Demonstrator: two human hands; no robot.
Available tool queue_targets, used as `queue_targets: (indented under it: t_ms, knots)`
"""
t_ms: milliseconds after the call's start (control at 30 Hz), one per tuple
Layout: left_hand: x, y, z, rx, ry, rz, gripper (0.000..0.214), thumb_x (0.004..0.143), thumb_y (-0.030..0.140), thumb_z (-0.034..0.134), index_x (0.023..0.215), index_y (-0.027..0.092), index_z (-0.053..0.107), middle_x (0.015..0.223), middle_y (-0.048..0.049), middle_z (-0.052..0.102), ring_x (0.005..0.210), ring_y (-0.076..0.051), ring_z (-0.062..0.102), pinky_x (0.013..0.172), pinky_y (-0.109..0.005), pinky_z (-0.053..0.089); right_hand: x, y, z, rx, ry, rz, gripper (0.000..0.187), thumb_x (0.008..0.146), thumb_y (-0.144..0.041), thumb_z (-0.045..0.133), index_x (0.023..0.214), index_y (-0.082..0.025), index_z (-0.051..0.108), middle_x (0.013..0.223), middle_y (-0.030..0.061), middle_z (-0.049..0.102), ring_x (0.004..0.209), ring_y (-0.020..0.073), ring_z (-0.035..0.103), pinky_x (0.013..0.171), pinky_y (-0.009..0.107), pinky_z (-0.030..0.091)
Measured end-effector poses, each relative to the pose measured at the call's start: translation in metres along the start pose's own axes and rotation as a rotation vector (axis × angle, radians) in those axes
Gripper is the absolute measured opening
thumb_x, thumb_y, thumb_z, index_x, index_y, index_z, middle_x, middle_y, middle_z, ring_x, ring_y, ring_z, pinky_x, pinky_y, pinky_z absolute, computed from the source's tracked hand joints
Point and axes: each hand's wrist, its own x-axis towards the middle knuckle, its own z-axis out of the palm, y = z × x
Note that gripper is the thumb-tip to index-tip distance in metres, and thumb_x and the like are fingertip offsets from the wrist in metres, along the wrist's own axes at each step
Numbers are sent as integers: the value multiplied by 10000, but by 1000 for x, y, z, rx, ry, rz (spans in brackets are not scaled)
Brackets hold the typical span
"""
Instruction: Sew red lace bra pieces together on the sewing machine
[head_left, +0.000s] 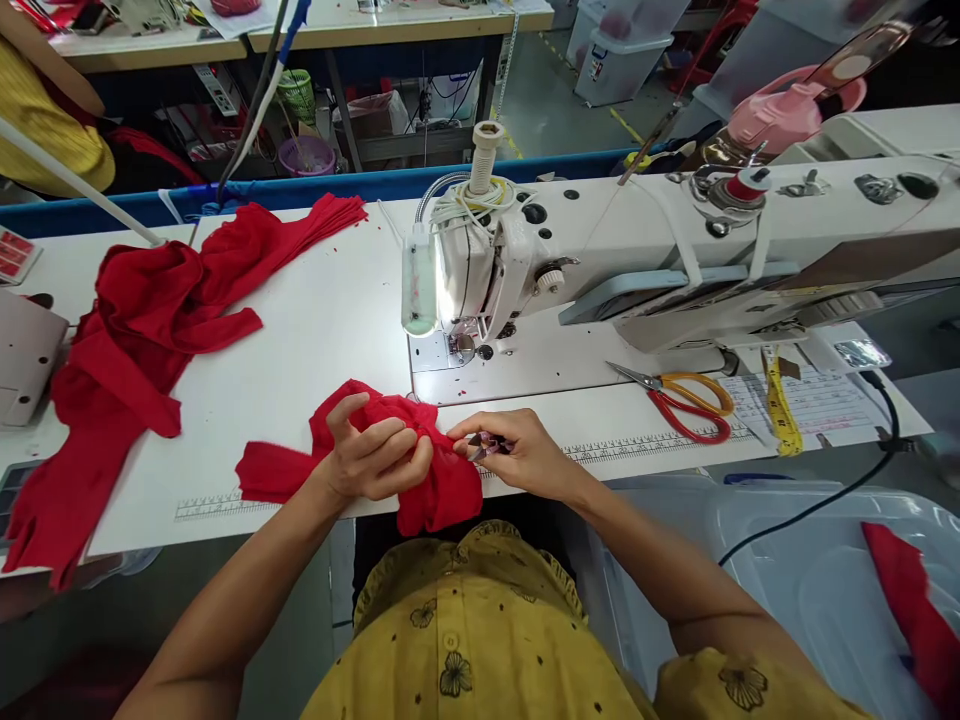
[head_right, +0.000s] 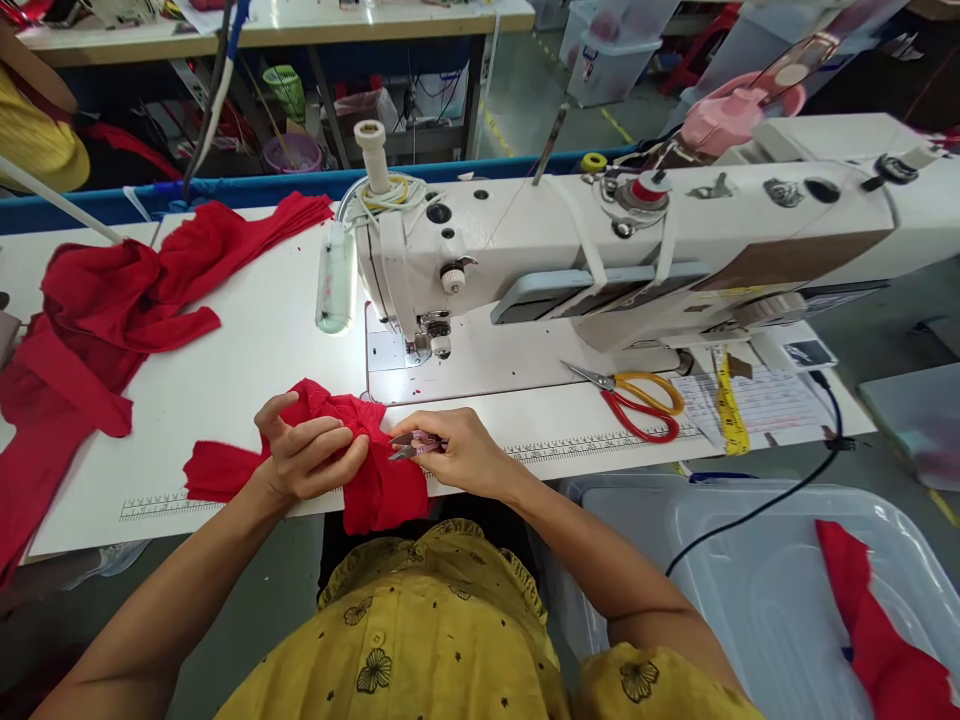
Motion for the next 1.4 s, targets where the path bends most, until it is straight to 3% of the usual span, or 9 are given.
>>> queue_targets:
  t_ms: [367, 533, 633, 767, 867, 967, 1033, 1200, 1400]
  knots:
    - [16, 7, -7, 435, 256, 443, 229, 814, 17, 678, 810, 244, 643, 713, 60, 674, 697, -130, 600, 1014, -456, 476, 7, -8, 8, 216, 10, 143, 247, 1015, -422, 463, 886, -216, 506, 677, -53, 423, 582, 104, 363, 549, 238, 320]
    - [13, 4, -2, 323, 208, 349, 177, 845, 77, 696, 874, 241, 634, 752, 30, 694, 740, -145, 620, 898, -416, 547, 11, -8, 13, 192, 9, -58, 184, 1031, -355, 430, 895, -230, 434, 941, 36, 577, 692, 128, 445, 671, 286, 416]
    - [9, 2, 2, 264, 239, 285, 181, 825, 88, 718, 871, 236, 626, 753, 19, 698, 745, -154, 630, 888, -419, 550, 15, -13, 17, 193, -55, -95, 131, 1041, -293, 360, 935, -234, 410, 923, 22, 598, 586, 102, 389, 596, 265, 387]
    - [4, 2, 4, 254, 210, 290, 206, 830, 53, 694, 871, 246, 635, 754, 42, 706, 764, -149, 658, 902, -417, 524, 13, -9, 13, -360, -93, -269, 108, 890, -128, 422, 871, -233, 436, 789, -3, 533, 615, 131, 412, 543, 269, 281]
    - [3, 1, 2, 283, 199, 283, 218, 838, 47, 688, 852, 254, 622, 740, 63, 700, 732, -136, 661, 887, -407, 534, 5, 3, -7, -727, -52, -249, 197, 756, -39, 429, 801, -229, 452, 735, -2, 514, 575, 138, 384, 517, 295, 195]
    - [5, -1, -1, 294, 221, 243, 213, 845, 54, 681, 870, 257, 625, 727, 59, 691, 690, -129, 640, 884, -412, 552, -5, 9, -26, -662, 52, -103, 285, 682, -18, 450, 875, -226, 469, 757, -10, 563, 581, 132, 457, 537, 262, 289]
    - [8, -2, -1, 262, 215, 255, 218, 841, 57, 689, 897, 259, 630, 736, 53, 690, 695, -126, 632, 880, -397, 552, -11, 6, -26, -521, 94, -61, 296, 753, -30, 460, 971, -229, 488, 793, -12, 608, 624, 131, 530, 594, 245, 381]
    - [16, 1, -1, 123, 200, 229, 163, 827, 128, 718, 916, 226, 624, 747, 16, 664, 676, -139, 593, 816, -380, 534, -9, -3, 13, -577, 158, -227, 266, 917, -232, 581, 1181, -206, 553, 1014, 68, 663, 798, 160, 630, 570, 254, 394]
    - [17, 4, -8, 38, 191, 84, 277, 766, 230, 715, 1013, 244, 591, 831, 11, 652, 730, -162, 618, 903, -446, 520, -1, 7, 27, -687, 260, -322, 244, 921, -78, 468, 1086, -192, 607, 992, 64, 686, 778, 134, 636, 596, 254, 399]
